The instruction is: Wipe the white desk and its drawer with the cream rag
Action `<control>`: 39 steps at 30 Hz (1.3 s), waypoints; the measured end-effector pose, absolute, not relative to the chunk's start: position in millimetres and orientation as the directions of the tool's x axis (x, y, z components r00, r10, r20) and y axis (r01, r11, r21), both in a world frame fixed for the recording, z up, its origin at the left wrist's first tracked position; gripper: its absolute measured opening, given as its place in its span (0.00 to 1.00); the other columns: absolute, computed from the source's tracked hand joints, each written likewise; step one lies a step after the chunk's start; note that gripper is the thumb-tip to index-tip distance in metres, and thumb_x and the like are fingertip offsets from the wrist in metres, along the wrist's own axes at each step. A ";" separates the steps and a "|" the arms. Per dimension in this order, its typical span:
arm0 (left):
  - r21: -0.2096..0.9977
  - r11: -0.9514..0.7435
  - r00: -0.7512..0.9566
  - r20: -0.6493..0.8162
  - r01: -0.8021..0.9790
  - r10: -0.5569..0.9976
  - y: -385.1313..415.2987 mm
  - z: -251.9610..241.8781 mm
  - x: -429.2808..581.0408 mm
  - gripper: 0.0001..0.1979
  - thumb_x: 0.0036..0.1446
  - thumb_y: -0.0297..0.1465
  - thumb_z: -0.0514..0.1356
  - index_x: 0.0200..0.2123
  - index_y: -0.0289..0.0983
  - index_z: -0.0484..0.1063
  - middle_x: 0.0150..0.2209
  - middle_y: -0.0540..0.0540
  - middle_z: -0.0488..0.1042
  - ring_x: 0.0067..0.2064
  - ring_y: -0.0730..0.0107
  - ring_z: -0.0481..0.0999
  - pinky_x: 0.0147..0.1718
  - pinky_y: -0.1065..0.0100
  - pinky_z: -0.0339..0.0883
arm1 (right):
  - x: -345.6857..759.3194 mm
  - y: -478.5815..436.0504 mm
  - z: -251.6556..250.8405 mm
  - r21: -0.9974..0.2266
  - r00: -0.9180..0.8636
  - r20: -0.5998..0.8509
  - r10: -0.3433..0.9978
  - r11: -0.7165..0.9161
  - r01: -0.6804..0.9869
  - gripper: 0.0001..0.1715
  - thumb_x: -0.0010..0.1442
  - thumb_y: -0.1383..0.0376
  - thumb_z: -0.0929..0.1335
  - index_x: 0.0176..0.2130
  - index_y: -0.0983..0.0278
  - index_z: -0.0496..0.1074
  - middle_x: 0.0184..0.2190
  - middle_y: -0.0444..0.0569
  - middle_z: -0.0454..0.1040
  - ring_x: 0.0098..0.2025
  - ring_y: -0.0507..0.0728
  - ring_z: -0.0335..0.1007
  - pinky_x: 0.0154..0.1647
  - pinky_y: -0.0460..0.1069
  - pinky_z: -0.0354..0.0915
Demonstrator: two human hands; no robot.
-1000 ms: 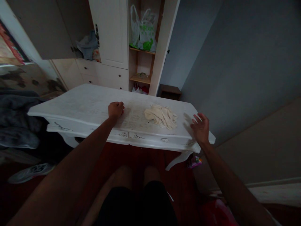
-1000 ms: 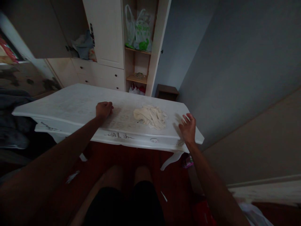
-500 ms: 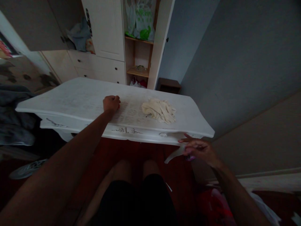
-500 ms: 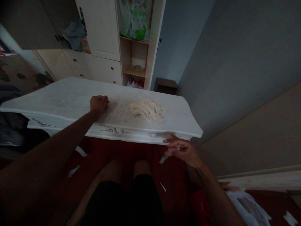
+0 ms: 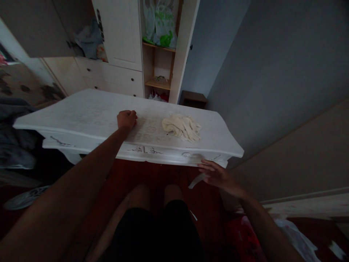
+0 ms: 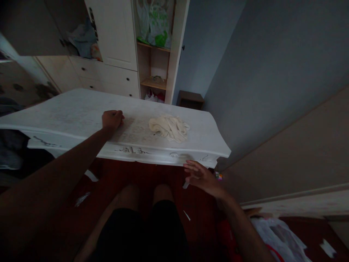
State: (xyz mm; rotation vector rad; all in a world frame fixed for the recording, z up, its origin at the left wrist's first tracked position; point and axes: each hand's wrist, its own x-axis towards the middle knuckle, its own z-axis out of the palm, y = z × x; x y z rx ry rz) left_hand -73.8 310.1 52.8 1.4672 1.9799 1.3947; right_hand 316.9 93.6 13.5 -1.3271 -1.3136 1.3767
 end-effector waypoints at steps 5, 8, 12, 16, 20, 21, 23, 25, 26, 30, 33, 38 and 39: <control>0.839 0.024 -0.448 0.266 0.544 0.854 312.2 51.7 -74.6 0.12 0.50 0.33 0.53 0.22 0.36 0.73 0.15 0.48 0.67 0.22 0.68 0.70 0.26 0.71 0.66 | 302.4 108.9 -19.3 -0.895 -0.205 -0.370 0.906 -0.407 -0.184 0.26 0.53 0.56 0.77 0.50 0.55 0.72 0.57 0.53 0.71 0.55 0.61 0.72 0.55 0.60 0.68; 0.832 0.033 -0.447 0.264 0.554 0.855 313.6 50.8 -75.2 0.12 0.50 0.33 0.52 0.22 0.37 0.73 0.15 0.48 0.68 0.22 0.68 0.71 0.26 0.71 0.66 | 287.2 127.3 -25.9 -0.752 -0.322 -0.480 0.816 -0.571 -0.328 0.25 0.59 0.46 0.70 0.47 0.60 0.72 0.56 0.57 0.72 0.55 0.62 0.72 0.53 0.61 0.68; 0.834 0.018 -0.439 0.271 0.551 0.857 314.7 49.6 -76.0 0.12 0.50 0.33 0.52 0.22 0.36 0.73 0.15 0.48 0.68 0.21 0.68 0.70 0.26 0.71 0.66 | 260.8 149.9 -27.5 -0.627 -0.362 -0.545 0.757 -0.654 -0.423 0.31 0.63 0.40 0.63 0.45 0.64 0.71 0.51 0.58 0.75 0.47 0.58 0.75 0.42 0.54 0.71; 0.840 0.017 -0.448 0.273 0.543 0.851 314.8 49.3 -75.9 0.13 0.50 0.34 0.52 0.21 0.36 0.72 0.14 0.48 0.67 0.21 0.69 0.70 0.24 0.72 0.64 | 244.5 160.4 -38.4 -0.583 -0.347 -0.518 0.782 -0.620 -0.526 0.28 0.65 0.43 0.62 0.42 0.64 0.72 0.45 0.55 0.78 0.37 0.54 0.76 0.32 0.48 0.69; 0.841 0.012 -0.444 0.273 0.541 0.854 313.9 50.7 -75.0 0.13 0.50 0.33 0.52 0.21 0.36 0.72 0.15 0.48 0.67 0.21 0.69 0.69 0.24 0.72 0.64 | 248.2 167.5 -52.9 -0.528 -0.340 -0.518 0.785 -0.606 -0.596 0.12 0.67 0.58 0.66 0.42 0.64 0.71 0.37 0.50 0.79 0.31 0.50 0.75 0.25 0.43 0.66; 0.841 0.013 -0.443 0.272 0.542 0.854 313.5 51.1 -74.8 0.13 0.50 0.33 0.52 0.21 0.36 0.72 0.14 0.48 0.67 0.21 0.69 0.69 0.24 0.72 0.64 | 251.1 170.0 -55.4 -0.509 -0.364 -0.524 0.770 -0.625 -0.591 0.12 0.66 0.59 0.66 0.43 0.65 0.71 0.36 0.50 0.79 0.30 0.51 0.75 0.23 0.42 0.65; 0.843 0.019 -0.445 0.265 0.537 0.856 312.6 52.1 -74.2 0.13 0.51 0.33 0.52 0.21 0.36 0.72 0.14 0.48 0.67 0.20 0.70 0.69 0.23 0.72 0.64 | 257.1 175.7 -58.4 -0.476 -0.439 -0.519 0.734 -0.674 -0.565 0.16 0.65 0.58 0.65 0.46 0.67 0.71 0.37 0.53 0.80 0.29 0.52 0.75 0.17 0.41 0.60; 0.842 0.023 -0.447 0.263 0.538 0.855 311.4 53.2 -73.4 0.13 0.51 0.33 0.52 0.22 0.36 0.72 0.14 0.49 0.67 0.20 0.70 0.69 0.23 0.73 0.64 | 261.6 182.1 -59.6 -0.446 -0.520 -0.499 0.693 -0.721 -0.531 0.21 0.66 0.55 0.64 0.49 0.68 0.70 0.39 0.55 0.80 0.28 0.54 0.75 0.13 0.41 0.57; 0.841 0.024 -0.447 0.263 0.540 0.855 310.7 53.8 -72.9 0.12 0.51 0.33 0.52 0.22 0.36 0.73 0.14 0.49 0.67 0.20 0.70 0.69 0.23 0.73 0.64 | 262.9 185.3 -59.8 -0.428 -0.553 -0.496 0.670 -0.743 -0.515 0.22 0.66 0.54 0.63 0.50 0.68 0.69 0.39 0.56 0.80 0.28 0.54 0.75 0.13 0.41 0.56; 0.848 0.036 -0.458 0.250 0.529 0.853 309.0 55.6 -71.1 0.12 0.51 0.32 0.53 0.23 0.35 0.73 0.14 0.49 0.66 0.20 0.70 0.69 0.24 0.72 0.65 | 263.0 195.9 -58.6 -0.324 -0.602 -0.550 0.579 -0.812 -0.485 0.18 0.64 0.58 0.64 0.48 0.67 0.69 0.32 0.51 0.80 0.22 0.51 0.71 0.11 0.39 0.53; 0.849 0.039 -0.460 0.246 0.527 0.853 309.7 54.8 -71.3 0.12 0.51 0.33 0.53 0.22 0.36 0.73 0.15 0.49 0.67 0.20 0.69 0.69 0.25 0.71 0.65 | 261.5 199.0 -56.8 -0.297 -0.607 -0.566 0.558 -0.825 -0.482 0.10 0.62 0.62 0.66 0.42 0.66 0.68 0.24 0.43 0.75 0.17 0.46 0.63 0.10 0.37 0.49; 0.848 0.013 -0.445 0.266 0.530 0.855 309.8 54.1 -72.3 0.12 0.50 0.32 0.53 0.21 0.36 0.73 0.15 0.48 0.67 0.20 0.69 0.69 0.25 0.70 0.65 | 258.7 197.0 -56.6 -0.385 -0.601 -0.512 0.613 -0.790 -0.477 0.07 0.59 0.63 0.67 0.31 0.64 0.66 0.14 0.36 0.64 0.12 0.43 0.51 0.09 0.37 0.44; 0.847 0.014 -0.443 0.263 0.531 0.857 309.3 54.6 -72.2 0.12 0.50 0.32 0.53 0.21 0.36 0.73 0.15 0.48 0.67 0.20 0.69 0.69 0.25 0.70 0.65 | 258.0 196.3 -57.2 -0.398 -0.597 -0.505 0.623 -0.782 -0.480 0.08 0.59 0.63 0.67 0.30 0.65 0.66 0.13 0.35 0.62 0.11 0.43 0.49 0.09 0.37 0.44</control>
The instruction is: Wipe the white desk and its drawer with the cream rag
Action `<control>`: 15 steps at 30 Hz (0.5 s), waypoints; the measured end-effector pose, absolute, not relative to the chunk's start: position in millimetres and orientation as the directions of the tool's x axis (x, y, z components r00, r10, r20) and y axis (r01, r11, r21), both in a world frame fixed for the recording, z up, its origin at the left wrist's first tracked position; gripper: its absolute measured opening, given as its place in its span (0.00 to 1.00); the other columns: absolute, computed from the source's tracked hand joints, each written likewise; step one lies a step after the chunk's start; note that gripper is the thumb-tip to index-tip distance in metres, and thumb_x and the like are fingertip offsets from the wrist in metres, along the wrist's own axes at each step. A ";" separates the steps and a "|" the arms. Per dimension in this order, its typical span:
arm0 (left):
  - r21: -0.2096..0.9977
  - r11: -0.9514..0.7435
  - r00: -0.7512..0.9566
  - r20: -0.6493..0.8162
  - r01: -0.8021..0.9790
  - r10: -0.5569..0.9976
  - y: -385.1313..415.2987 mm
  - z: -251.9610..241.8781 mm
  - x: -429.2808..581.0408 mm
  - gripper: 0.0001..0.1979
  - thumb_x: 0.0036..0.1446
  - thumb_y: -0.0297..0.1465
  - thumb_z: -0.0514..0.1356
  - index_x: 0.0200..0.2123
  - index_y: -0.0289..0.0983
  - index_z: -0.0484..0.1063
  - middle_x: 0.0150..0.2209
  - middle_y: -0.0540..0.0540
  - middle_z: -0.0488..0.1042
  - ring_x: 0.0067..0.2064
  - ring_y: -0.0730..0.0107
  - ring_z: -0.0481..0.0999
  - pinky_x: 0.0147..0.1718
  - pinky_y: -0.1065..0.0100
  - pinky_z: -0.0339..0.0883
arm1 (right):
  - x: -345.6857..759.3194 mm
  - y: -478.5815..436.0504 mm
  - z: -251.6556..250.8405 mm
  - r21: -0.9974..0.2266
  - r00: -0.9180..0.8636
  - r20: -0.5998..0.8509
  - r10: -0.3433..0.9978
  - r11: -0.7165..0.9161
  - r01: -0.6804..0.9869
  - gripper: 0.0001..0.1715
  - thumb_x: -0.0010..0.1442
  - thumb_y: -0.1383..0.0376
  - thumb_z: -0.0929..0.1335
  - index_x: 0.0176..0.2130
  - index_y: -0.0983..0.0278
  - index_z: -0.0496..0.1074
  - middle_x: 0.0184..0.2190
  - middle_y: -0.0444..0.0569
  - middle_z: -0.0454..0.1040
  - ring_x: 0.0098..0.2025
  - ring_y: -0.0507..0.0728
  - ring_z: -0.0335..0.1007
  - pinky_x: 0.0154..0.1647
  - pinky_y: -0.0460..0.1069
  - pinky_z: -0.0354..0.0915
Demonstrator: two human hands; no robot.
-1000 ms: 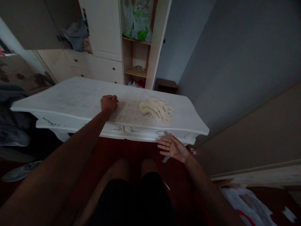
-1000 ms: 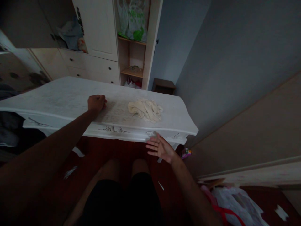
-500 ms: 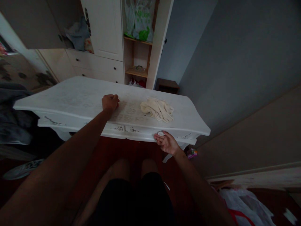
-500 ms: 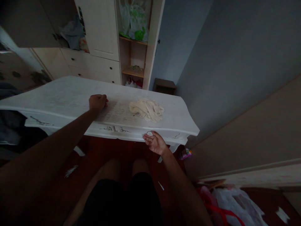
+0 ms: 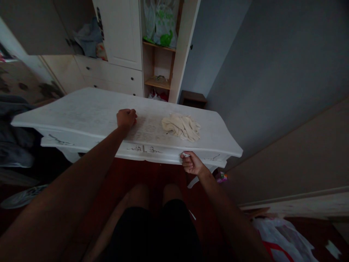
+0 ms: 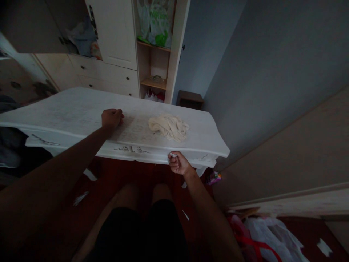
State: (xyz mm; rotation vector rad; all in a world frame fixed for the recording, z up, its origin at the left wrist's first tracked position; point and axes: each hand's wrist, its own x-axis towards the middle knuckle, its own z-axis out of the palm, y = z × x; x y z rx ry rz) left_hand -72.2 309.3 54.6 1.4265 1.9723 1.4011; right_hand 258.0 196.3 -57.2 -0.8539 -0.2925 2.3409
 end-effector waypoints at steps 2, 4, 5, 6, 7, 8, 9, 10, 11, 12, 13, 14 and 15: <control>0.843 0.020 -0.442 0.261 0.538 0.858 308.3 55.7 -71.8 0.12 0.50 0.32 0.52 0.21 0.35 0.73 0.15 0.48 0.66 0.20 0.69 0.69 0.25 0.71 0.65 | 256.4 195.4 -58.7 -0.417 -0.584 -0.494 0.644 -0.765 -0.490 0.09 0.58 0.63 0.67 0.29 0.65 0.66 0.11 0.33 0.59 0.11 0.43 0.47 0.09 0.37 0.43; 0.832 0.027 -0.443 0.268 0.554 0.855 308.1 56.3 -71.6 0.13 0.51 0.32 0.52 0.22 0.35 0.73 0.15 0.48 0.67 0.21 0.69 0.69 0.26 0.71 0.65 | 254.9 194.8 -60.3 -0.438 -0.573 -0.479 0.665 -0.747 -0.500 0.10 0.57 0.63 0.68 0.28 0.65 0.66 0.09 0.32 0.56 0.10 0.43 0.45 0.09 0.38 0.42; 0.826 0.032 -0.443 0.269 0.562 0.855 308.4 56.2 -71.7 0.13 0.51 0.32 0.52 0.22 0.35 0.73 0.15 0.48 0.67 0.21 0.69 0.69 0.26 0.71 0.65 | 254.2 194.5 -61.1 -0.450 -0.571 -0.468 0.674 -0.738 -0.503 0.10 0.57 0.62 0.68 0.27 0.65 0.66 0.09 0.32 0.54 0.10 0.43 0.44 0.09 0.38 0.41; 0.821 0.038 -0.444 0.269 0.569 0.855 309.1 55.8 -72.0 0.13 0.51 0.33 0.52 0.22 0.35 0.73 0.15 0.49 0.67 0.22 0.69 0.70 0.27 0.71 0.66 | 253.6 194.3 -61.7 -0.462 -0.571 -0.455 0.683 -0.730 -0.504 0.10 0.56 0.62 0.69 0.27 0.65 0.67 0.09 0.31 0.53 0.10 0.43 0.43 0.09 0.39 0.41; 0.820 0.042 -0.446 0.268 0.572 0.854 310.0 55.2 -72.5 0.13 0.51 0.33 0.52 0.22 0.35 0.73 0.15 0.49 0.67 0.22 0.69 0.70 0.27 0.71 0.66 | 253.0 194.0 -62.2 -0.473 -0.573 -0.442 0.691 -0.722 -0.505 0.10 0.56 0.62 0.69 0.27 0.65 0.67 0.08 0.31 0.52 0.10 0.43 0.42 0.10 0.39 0.41; 0.820 0.041 -0.446 0.267 0.570 0.854 311.1 54.3 -73.2 0.13 0.51 0.33 0.52 0.22 0.36 0.73 0.15 0.49 0.67 0.22 0.68 0.70 0.27 0.71 0.66 | 252.3 193.6 -62.6 -0.483 -0.573 -0.430 0.697 -0.714 -0.507 0.10 0.55 0.62 0.69 0.27 0.65 0.67 0.08 0.30 0.51 0.10 0.43 0.42 0.10 0.39 0.41; 0.823 0.036 -0.444 0.269 0.568 0.855 312.3 53.3 -74.0 0.13 0.51 0.33 0.52 0.22 0.36 0.73 0.15 0.49 0.67 0.22 0.68 0.70 0.27 0.71 0.66 | 251.5 193.1 -62.9 -0.489 -0.573 -0.422 0.703 -0.708 -0.509 0.10 0.55 0.62 0.70 0.27 0.65 0.68 0.08 0.30 0.51 0.10 0.43 0.41 0.10 0.39 0.41; 0.826 0.028 -0.440 0.272 0.563 0.856 313.4 52.3 -74.8 0.13 0.50 0.33 0.52 0.21 0.36 0.72 0.15 0.49 0.67 0.22 0.68 0.71 0.26 0.71 0.66 | 250.7 192.5 -63.0 -0.494 -0.568 -0.417 0.710 -0.701 -0.514 0.11 0.54 0.62 0.70 0.27 0.65 0.68 0.08 0.30 0.51 0.10 0.43 0.41 0.10 0.39 0.41; 0.829 0.018 -0.438 0.276 0.559 0.855 314.5 51.3 -75.5 0.13 0.50 0.33 0.52 0.21 0.36 0.72 0.15 0.49 0.67 0.22 0.68 0.71 0.26 0.71 0.65 | 249.8 191.8 -63.0 -0.497 -0.560 -0.414 0.717 -0.694 -0.521 0.11 0.54 0.62 0.70 0.26 0.65 0.68 0.08 0.30 0.51 0.10 0.43 0.41 0.10 0.39 0.40; 0.832 0.011 -0.436 0.279 0.554 0.855 315.3 50.5 -76.2 0.13 0.50 0.33 0.52 0.21 0.36 0.72 0.15 0.49 0.67 0.22 0.68 0.71 0.26 0.71 0.65 | 248.9 191.0 -63.0 -0.498 -0.552 -0.415 0.724 -0.688 -0.528 0.11 0.54 0.61 0.70 0.26 0.65 0.68 0.08 0.30 0.50 0.10 0.43 0.41 0.10 0.39 0.40; 0.834 0.006 -0.435 0.282 0.552 0.855 315.9 49.8 -76.6 0.12 0.50 0.33 0.52 0.21 0.36 0.72 0.15 0.49 0.67 0.21 0.68 0.71 0.26 0.71 0.65 | 248.1 190.2 -62.8 -0.498 -0.543 -0.415 0.730 -0.682 -0.536 0.11 0.54 0.61 0.70 0.25 0.65 0.69 0.07 0.30 0.50 0.10 0.43 0.40 0.10 0.40 0.40; 0.834 0.003 -0.434 0.285 0.552 0.855 316.3 49.3 -76.9 0.12 0.49 0.33 0.52 0.21 0.36 0.72 0.14 0.49 0.67 0.21 0.68 0.70 0.26 0.71 0.65 | 247.2 189.2 -62.5 -0.497 -0.535 -0.417 0.735 -0.677 -0.542 0.12 0.54 0.61 0.70 0.25 0.66 0.69 0.07 0.31 0.50 0.11 0.43 0.40 0.10 0.40 0.40; 0.834 0.002 -0.435 0.286 0.552 0.854 316.6 49.0 -77.1 0.12 0.49 0.33 0.52 0.21 0.36 0.73 0.14 0.49 0.67 0.21 0.68 0.70 0.25 0.71 0.65 | 246.4 188.2 -62.2 -0.496 -0.529 -0.421 0.737 -0.675 -0.547 0.12 0.54 0.61 0.69 0.24 0.66 0.69 0.07 0.31 0.50 0.11 0.43 0.39 0.10 0.40 0.39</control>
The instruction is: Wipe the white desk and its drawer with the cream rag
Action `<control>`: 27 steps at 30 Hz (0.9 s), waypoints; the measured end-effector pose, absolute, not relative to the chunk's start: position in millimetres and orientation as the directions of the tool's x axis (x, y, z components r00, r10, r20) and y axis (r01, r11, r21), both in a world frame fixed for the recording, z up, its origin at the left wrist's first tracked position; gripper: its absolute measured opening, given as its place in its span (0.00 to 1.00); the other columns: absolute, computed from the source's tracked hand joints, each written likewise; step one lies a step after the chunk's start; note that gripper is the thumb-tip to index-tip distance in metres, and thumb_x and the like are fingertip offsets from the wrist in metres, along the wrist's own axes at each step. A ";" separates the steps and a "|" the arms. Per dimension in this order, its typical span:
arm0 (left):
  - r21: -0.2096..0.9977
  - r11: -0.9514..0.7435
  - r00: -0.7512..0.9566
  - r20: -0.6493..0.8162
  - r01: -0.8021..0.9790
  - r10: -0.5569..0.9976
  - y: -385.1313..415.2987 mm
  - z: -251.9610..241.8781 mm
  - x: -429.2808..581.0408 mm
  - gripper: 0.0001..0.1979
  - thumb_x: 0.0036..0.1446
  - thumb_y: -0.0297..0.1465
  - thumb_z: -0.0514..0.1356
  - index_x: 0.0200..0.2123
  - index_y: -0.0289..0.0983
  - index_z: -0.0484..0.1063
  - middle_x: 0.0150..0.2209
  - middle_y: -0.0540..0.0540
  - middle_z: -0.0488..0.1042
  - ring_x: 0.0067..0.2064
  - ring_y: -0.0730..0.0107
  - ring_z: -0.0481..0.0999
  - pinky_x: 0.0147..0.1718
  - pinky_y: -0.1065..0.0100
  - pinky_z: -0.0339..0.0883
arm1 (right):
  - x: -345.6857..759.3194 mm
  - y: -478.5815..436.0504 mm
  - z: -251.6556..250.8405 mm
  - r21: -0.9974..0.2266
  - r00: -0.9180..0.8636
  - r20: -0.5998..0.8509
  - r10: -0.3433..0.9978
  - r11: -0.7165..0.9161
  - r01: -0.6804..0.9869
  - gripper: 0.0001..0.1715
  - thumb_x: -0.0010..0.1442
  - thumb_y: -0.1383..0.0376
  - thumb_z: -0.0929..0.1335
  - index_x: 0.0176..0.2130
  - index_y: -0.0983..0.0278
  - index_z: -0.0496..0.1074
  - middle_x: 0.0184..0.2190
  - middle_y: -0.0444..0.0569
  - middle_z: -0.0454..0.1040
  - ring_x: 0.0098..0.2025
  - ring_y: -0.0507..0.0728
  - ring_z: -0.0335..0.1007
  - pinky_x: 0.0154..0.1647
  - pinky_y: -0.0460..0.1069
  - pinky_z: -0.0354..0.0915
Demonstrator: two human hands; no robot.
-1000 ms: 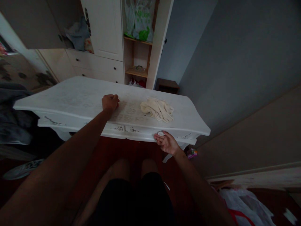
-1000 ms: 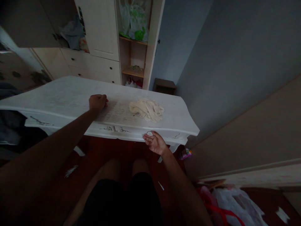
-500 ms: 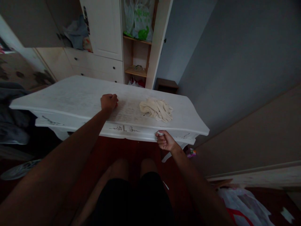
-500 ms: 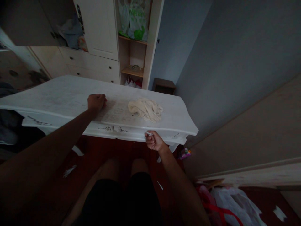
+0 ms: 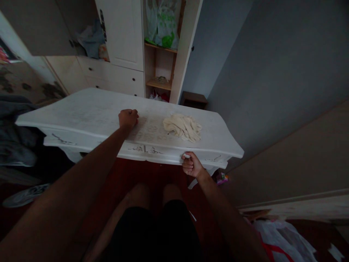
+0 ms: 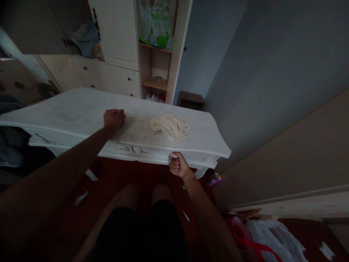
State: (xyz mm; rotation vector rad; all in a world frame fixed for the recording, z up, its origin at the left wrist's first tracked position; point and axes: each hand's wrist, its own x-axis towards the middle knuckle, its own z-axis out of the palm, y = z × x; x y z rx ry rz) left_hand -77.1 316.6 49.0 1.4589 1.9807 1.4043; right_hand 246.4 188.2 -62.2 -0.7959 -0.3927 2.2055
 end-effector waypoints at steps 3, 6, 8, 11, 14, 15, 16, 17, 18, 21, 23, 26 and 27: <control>0.838 -0.002 -0.435 0.285 0.545 0.854 316.6 48.9 -76.7 0.13 0.50 0.34 0.52 0.21 0.36 0.72 0.14 0.49 0.66 0.20 0.68 0.70 0.25 0.71 0.64 | 244.3 184.1 -60.5 -0.491 -0.525 -0.438 0.730 -0.683 -0.540 0.12 0.54 0.61 0.68 0.23 0.66 0.69 0.07 0.32 0.50 0.11 0.43 0.38 0.11 0.40 0.38; 0.842 0.010 -0.441 0.272 0.539 0.855 316.3 49.0 -76.1 0.12 0.50 0.33 0.52 0.21 0.36 0.73 0.14 0.49 0.66 0.20 0.68 0.70 0.24 0.71 0.64 | 242.1 177.8 -58.6 -0.496 -0.520 -0.450 0.726 -0.688 -0.530 0.13 0.54 0.60 0.67 0.23 0.66 0.69 0.07 0.32 0.49 0.11 0.44 0.37 0.11 0.40 0.38; 0.839 0.011 -0.441 0.275 0.544 0.854 316.1 49.0 -76.0 0.12 0.50 0.33 0.52 0.21 0.36 0.73 0.14 0.49 0.66 0.21 0.68 0.70 0.24 0.71 0.64 | 240.2 171.8 -57.5 -0.504 -0.511 -0.449 0.733 -0.680 -0.532 0.13 0.54 0.60 0.67 0.23 0.66 0.69 0.07 0.32 0.49 0.11 0.44 0.36 0.11 0.40 0.37; 0.836 -0.001 -0.432 0.284 0.548 0.856 315.0 49.9 -75.6 0.12 0.50 0.33 0.52 0.21 0.36 0.72 0.14 0.49 0.66 0.20 0.69 0.69 0.24 0.71 0.63 | 236.9 159.1 -56.9 -0.515 -0.494 -0.451 0.743 -0.669 -0.536 0.12 0.52 0.60 0.67 0.23 0.65 0.70 0.07 0.32 0.49 0.11 0.44 0.36 0.11 0.40 0.37; 0.840 0.008 -0.437 0.274 0.542 0.856 312.4 52.7 -74.0 0.12 0.49 0.32 0.52 0.21 0.36 0.72 0.14 0.49 0.66 0.20 0.69 0.69 0.24 0.71 0.64 | 233.2 140.9 -58.1 -0.537 -0.496 -0.439 0.749 -0.662 -0.523 0.12 0.52 0.58 0.68 0.24 0.65 0.69 0.06 0.31 0.49 0.11 0.44 0.35 0.11 0.41 0.37; 0.841 0.014 -0.443 0.270 0.541 0.855 311.4 53.7 -73.3 0.12 0.49 0.32 0.52 0.21 0.36 0.72 0.14 0.49 0.66 0.21 0.69 0.70 0.24 0.71 0.64 | 232.0 133.8 -58.8 -0.548 -0.498 -0.431 0.752 -0.657 -0.518 0.13 0.52 0.58 0.69 0.24 0.64 0.69 0.07 0.31 0.49 0.11 0.45 0.35 0.11 0.41 0.37; 0.842 0.021 -0.448 0.266 0.540 0.854 310.4 54.7 -72.6 0.12 0.49 0.32 0.52 0.21 0.36 0.72 0.14 0.49 0.66 0.21 0.69 0.70 0.25 0.71 0.64 | 230.7 126.3 -59.6 -0.559 -0.498 -0.422 0.758 -0.650 -0.515 0.13 0.52 0.57 0.69 0.24 0.64 0.69 0.07 0.31 0.49 0.11 0.45 0.35 0.11 0.41 0.38; 0.841 0.026 -0.452 0.265 0.541 0.852 309.5 55.4 -72.2 0.12 0.49 0.32 0.52 0.21 0.37 0.72 0.14 0.49 0.66 0.21 0.68 0.70 0.25 0.71 0.65 | 229.3 118.5 -60.3 -0.569 -0.495 -0.414 0.764 -0.642 -0.515 0.13 0.51 0.56 0.69 0.25 0.64 0.69 0.07 0.31 0.49 0.11 0.45 0.35 0.11 0.41 0.38; 0.838 0.030 -0.453 0.264 0.545 0.851 309.0 55.8 -71.9 0.12 0.50 0.32 0.52 0.21 0.37 0.72 0.14 0.49 0.66 0.22 0.68 0.70 0.26 0.71 0.65 | 227.8 110.5 -60.8 -0.576 -0.490 -0.409 0.770 -0.634 -0.516 0.14 0.51 0.56 0.70 0.25 0.63 0.69 0.07 0.31 0.49 0.11 0.45 0.35 0.11 0.41 0.38; 0.830 0.021 -0.448 0.279 0.557 0.849 308.8 54.9 -72.5 0.12 0.50 0.32 0.52 0.20 0.37 0.72 0.14 0.49 0.66 0.22 0.68 0.70 0.26 0.71 0.66 | 222.9 85.7 -61.4 -0.581 -0.465 -0.408 0.786 -0.616 -0.532 0.15 0.50 0.55 0.71 0.24 0.63 0.68 0.06 0.31 0.50 0.11 0.45 0.35 0.11 0.41 0.39; 0.831 0.010 -0.443 0.286 0.556 0.850 309.6 53.3 -73.5 0.12 0.51 0.33 0.52 0.20 0.38 0.71 0.14 0.50 0.66 0.22 0.68 0.70 0.26 0.71 0.66 | 219.2 68.5 -61.6 -0.576 -0.439 -0.431 0.789 -0.614 -0.540 0.16 0.48 0.54 0.71 0.24 0.63 0.68 0.06 0.31 0.50 0.10 0.45 0.35 0.11 0.42 0.38; 0.838 -0.004 -0.443 0.292 0.545 0.847 310.4 51.4 -74.7 0.12 0.50 0.32 0.53 0.20 0.38 0.71 0.14 0.50 0.65 0.21 0.68 0.70 0.25 0.70 0.66 | 213.5 41.5 -63.0 -0.563 -0.386 -0.491 0.781 -0.623 -0.544 0.18 0.46 0.52 0.72 0.23 0.62 0.67 0.05 0.32 0.51 0.10 0.45 0.35 0.11 0.42 0.37; 0.841 -0.003 -0.445 0.289 0.540 0.847 310.4 51.1 -75.0 0.11 0.50 0.32 0.53 0.20 0.38 0.71 0.14 0.50 0.65 0.21 0.68 0.70 0.25 0.70 0.66 | 211.7 32.3 -63.7 -0.560 -0.367 -0.508 0.779 -0.622 -0.546 0.18 0.46 0.51 0.72 0.23 0.62 0.67 0.05 0.32 0.51 0.10 0.45 0.36 0.12 0.43 0.36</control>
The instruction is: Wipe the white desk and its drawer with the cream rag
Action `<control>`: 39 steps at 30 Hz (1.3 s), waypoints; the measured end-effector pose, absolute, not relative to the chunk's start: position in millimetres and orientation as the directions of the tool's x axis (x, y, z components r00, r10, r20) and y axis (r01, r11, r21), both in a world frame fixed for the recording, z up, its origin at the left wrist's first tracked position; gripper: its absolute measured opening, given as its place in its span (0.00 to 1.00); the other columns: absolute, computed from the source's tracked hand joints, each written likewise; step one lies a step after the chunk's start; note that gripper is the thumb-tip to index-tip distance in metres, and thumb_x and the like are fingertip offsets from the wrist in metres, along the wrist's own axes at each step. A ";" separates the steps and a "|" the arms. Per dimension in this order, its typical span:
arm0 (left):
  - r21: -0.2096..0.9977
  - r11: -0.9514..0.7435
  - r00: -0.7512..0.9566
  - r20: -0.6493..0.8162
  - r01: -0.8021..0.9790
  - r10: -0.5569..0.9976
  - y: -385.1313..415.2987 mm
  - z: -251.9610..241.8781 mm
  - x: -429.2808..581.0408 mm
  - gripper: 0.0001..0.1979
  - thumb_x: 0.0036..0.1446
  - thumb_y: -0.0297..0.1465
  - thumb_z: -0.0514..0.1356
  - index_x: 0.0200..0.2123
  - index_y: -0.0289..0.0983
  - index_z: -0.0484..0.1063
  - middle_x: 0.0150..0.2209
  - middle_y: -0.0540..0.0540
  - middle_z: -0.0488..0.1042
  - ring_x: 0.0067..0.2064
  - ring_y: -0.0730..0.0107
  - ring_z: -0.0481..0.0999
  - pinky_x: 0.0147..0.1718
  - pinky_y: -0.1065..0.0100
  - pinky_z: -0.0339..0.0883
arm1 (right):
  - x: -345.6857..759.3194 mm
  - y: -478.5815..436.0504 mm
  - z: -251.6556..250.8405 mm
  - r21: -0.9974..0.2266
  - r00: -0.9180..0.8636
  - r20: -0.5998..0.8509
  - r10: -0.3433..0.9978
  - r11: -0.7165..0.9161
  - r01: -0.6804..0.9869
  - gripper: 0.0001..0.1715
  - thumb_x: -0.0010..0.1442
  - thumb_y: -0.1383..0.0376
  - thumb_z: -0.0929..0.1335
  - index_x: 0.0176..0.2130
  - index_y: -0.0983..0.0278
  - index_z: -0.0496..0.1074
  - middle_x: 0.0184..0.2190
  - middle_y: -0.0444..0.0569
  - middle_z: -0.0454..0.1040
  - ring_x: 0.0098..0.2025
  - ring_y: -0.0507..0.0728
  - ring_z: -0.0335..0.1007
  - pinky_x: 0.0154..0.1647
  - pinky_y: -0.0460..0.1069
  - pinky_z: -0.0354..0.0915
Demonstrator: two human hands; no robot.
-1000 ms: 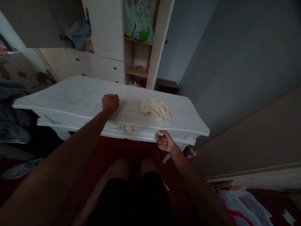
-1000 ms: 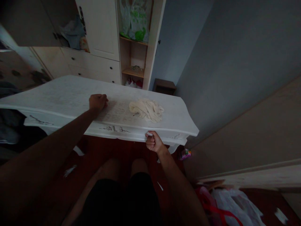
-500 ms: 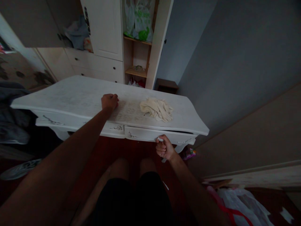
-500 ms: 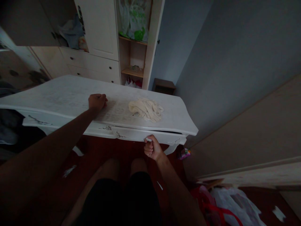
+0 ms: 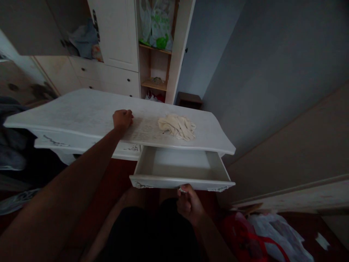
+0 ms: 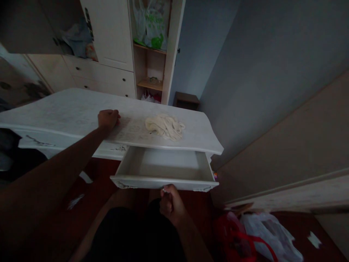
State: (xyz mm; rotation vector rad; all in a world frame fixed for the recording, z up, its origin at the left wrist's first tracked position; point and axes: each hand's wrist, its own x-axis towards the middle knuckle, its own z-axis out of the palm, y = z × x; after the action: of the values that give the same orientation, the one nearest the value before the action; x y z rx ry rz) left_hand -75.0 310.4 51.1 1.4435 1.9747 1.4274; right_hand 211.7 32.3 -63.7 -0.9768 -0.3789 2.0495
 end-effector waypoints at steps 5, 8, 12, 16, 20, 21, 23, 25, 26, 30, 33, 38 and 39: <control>0.850 -0.005 -0.440 0.277 0.526 0.854 308.2 51.5 -75.1 0.11 0.50 0.33 0.53 0.20 0.38 0.71 0.14 0.50 0.66 0.21 0.67 0.70 0.25 0.69 0.66 | 203.3 -10.7 -67.9 -0.557 -0.273 -0.580 0.767 -0.618 -0.555 0.22 0.43 0.48 0.73 0.23 0.63 0.67 0.05 0.32 0.51 0.11 0.44 0.39 0.14 0.43 0.37; 0.853 0.003 -0.447 0.270 0.521 0.853 306.1 52.2 -74.2 0.11 0.50 0.33 0.53 0.21 0.39 0.71 0.15 0.50 0.66 0.22 0.67 0.70 0.25 0.69 0.66 | 198.7 -31.3 -73.1 -0.551 -0.263 -0.598 0.757 -0.627 -0.551 0.25 0.42 0.47 0.74 0.23 0.63 0.66 0.06 0.32 0.52 0.12 0.44 0.39 0.15 0.43 0.36; 0.853 0.006 -0.442 0.265 0.522 0.857 303.0 53.3 -72.9 0.11 0.51 0.33 0.53 0.22 0.39 0.71 0.16 0.49 0.67 0.23 0.66 0.71 0.28 0.68 0.67 | 194.7 -48.8 -88.1 -0.580 -0.261 -0.580 0.772 -0.616 -0.534 0.27 0.45 0.43 0.72 0.23 0.62 0.64 0.07 0.33 0.52 0.11 0.44 0.39 0.15 0.44 0.35; 0.852 0.005 -0.437 0.264 0.524 0.860 299.0 55.5 -71.7 0.11 0.51 0.33 0.53 0.22 0.39 0.71 0.16 0.49 0.67 0.24 0.65 0.71 0.28 0.67 0.66 | 195.1 -55.4 -104.9 -0.601 -0.238 -0.570 0.786 -0.597 -0.532 0.26 0.48 0.44 0.71 0.23 0.62 0.64 0.08 0.34 0.52 0.12 0.45 0.41 0.16 0.44 0.36; 0.840 0.017 -0.436 0.264 0.542 0.861 295.8 57.6 -70.9 0.11 0.52 0.33 0.53 0.22 0.39 0.71 0.17 0.49 0.67 0.25 0.65 0.72 0.28 0.67 0.66 | 198.2 -58.6 -118.7 -0.624 -0.228 -0.564 0.793 -0.591 -0.511 0.28 0.46 0.43 0.72 0.23 0.62 0.64 0.08 0.34 0.52 0.12 0.45 0.41 0.16 0.44 0.37; 0.842 0.016 -0.434 0.262 0.539 0.862 295.3 57.9 -70.8 0.11 0.52 0.33 0.53 0.22 0.39 0.71 0.17 0.49 0.67 0.25 0.65 0.71 0.28 0.67 0.66 | 199.0 -59.8 -122.1 -0.629 -0.231 -0.562 0.794 -0.592 -0.504 0.28 0.46 0.42 0.72 0.23 0.62 0.64 0.08 0.34 0.52 0.12 0.45 0.41 0.16 0.44 0.37; 0.845 0.011 -0.434 0.263 0.534 0.862 294.9 58.4 -70.6 0.11 0.51 0.33 0.53 0.21 0.39 0.70 0.16 0.49 0.67 0.24 0.65 0.71 0.28 0.67 0.66 | 200.3 -62.5 -128.5 -0.640 -0.230 -0.557 0.798 -0.590 -0.492 0.29 0.45 0.41 0.72 0.24 0.62 0.65 0.07 0.33 0.52 0.12 0.45 0.40 0.16 0.44 0.37; 0.845 0.004 -0.433 0.271 0.535 0.860 294.8 58.7 -70.3 0.11 0.51 0.33 0.53 0.20 0.39 0.70 0.16 0.49 0.67 0.23 0.66 0.70 0.28 0.67 0.65 | 200.7 -65.0 -133.7 -0.647 -0.211 -0.562 0.800 -0.583 -0.491 0.29 0.44 0.41 0.73 0.24 0.63 0.65 0.07 0.33 0.52 0.12 0.45 0.40 0.16 0.44 0.37; 0.846 0.001 -0.434 0.273 0.534 0.859 294.9 58.7 -70.2 0.11 0.51 0.33 0.53 0.20 0.39 0.70 0.16 0.49 0.66 0.23 0.66 0.70 0.28 0.67 0.65 | 200.5 -65.8 -135.7 -0.647 -0.204 -0.566 0.799 -0.584 -0.491 0.29 0.44 0.41 0.73 0.23 0.63 0.66 0.07 0.33 0.52 0.12 0.45 0.40 0.16 0.44 0.37; 0.855 -0.002 -0.438 0.268 0.518 0.858 295.7 57.9 -69.9 0.11 0.51 0.33 0.53 0.20 0.39 0.70 0.15 0.50 0.66 0.22 0.67 0.69 0.26 0.68 0.65 | 199.4 -66.1 -139.2 -0.649 -0.191 -0.555 0.810 -0.565 -0.510 0.30 0.44 0.40 0.73 0.23 0.63 0.67 0.08 0.34 0.52 0.12 0.45 0.41 0.16 0.44 0.38; 0.862 -0.008 -0.444 0.269 0.507 0.855 296.4 56.6 -70.3 0.10 0.50 0.33 0.53 0.20 0.39 0.70 0.15 0.50 0.66 0.21 0.67 0.69 0.26 0.68 0.65 | 199.6 -64.5 -139.6 -0.664 -0.182 -0.539 0.822 -0.548 -0.510 0.30 0.44 0.41 0.74 0.22 0.64 0.67 0.09 0.36 0.56 0.13 0.45 0.46 0.16 0.44 0.40; 0.860 -0.030 -0.432 0.286 0.509 0.855 298.3 54.0 -72.2 0.11 0.49 0.34 0.53 0.20 0.39 0.71 0.15 0.50 0.66 0.21 0.68 0.68 0.26 0.68 0.64 | 201.2 -62.6 -139.7 -0.693 -0.158 -0.536 0.829 -0.539 -0.478 0.30 0.46 0.40 0.73 0.25 0.65 0.71 0.10 0.38 0.59 0.13 0.46 0.49 0.16 0.44 0.44; 0.861 -0.034 -0.430 0.287 0.507 0.856 298.9 53.3 -72.6 0.11 0.49 0.34 0.53 0.20 0.38 0.71 0.15 0.50 0.66 0.21 0.68 0.68 0.25 0.68 0.64 | 201.6 -62.3 -140.0 -0.700 -0.153 -0.530 0.834 -0.532 -0.477 0.30 0.47 0.40 0.73 0.26 0.65 0.72 0.10 0.39 0.60 0.13 0.46 0.49 0.16 0.44 0.45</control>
State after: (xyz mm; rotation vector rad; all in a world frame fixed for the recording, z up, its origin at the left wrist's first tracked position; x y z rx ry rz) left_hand -72.6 298.9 53.3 1.4370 1.9134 1.4510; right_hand 201.6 -62.3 -140.0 -1.1746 -0.4661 1.8218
